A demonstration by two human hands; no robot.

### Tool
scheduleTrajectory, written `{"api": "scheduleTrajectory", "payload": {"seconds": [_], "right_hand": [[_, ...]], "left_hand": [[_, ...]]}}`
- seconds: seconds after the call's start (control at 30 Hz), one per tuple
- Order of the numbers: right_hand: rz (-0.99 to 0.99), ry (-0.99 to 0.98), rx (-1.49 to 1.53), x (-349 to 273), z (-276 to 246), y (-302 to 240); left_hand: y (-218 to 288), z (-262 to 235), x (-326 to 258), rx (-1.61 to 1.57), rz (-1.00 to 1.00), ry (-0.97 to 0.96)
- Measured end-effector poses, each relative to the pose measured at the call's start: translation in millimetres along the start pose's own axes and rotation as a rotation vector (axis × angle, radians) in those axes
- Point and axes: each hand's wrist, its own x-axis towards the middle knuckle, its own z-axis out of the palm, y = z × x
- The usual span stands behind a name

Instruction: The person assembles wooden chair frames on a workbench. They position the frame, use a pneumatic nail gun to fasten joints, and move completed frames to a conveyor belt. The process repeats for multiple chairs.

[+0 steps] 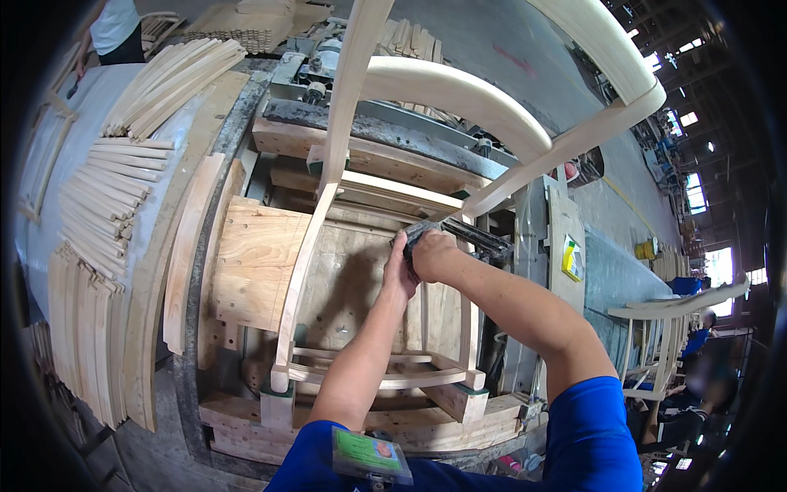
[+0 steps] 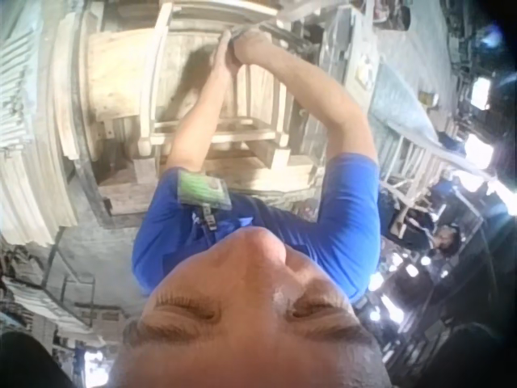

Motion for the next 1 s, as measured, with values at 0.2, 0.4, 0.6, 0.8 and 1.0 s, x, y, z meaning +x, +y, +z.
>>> {"api": "scheduleTrajectory", "payload": {"seconds": [0.2, 0.4, 0.6, 0.8, 1.0], "right_hand": [[0.018, 0.043, 0.016, -20, -5, 5], [-0.117, 0.083, -0.125, -37, 2, 8], [-0.298, 0.228, -0.44, -49, 20, -10], [-0.461, 0.524, -0.786, -15, -29, -33], [-0.412, 0.586, -0.827, 6, -48, -32]], "left_hand": [[-4, 14, -8, 0.041, 0.033, 0.104], [9, 3, -30, 0.186, -0.13, 0.019], [34, -32, -42, 0.408, -0.217, 0.018], [67, -33, -10, 0.035, 0.258, 0.062], [88, -18, 6, 0.01, 0.279, 0.064]]}}
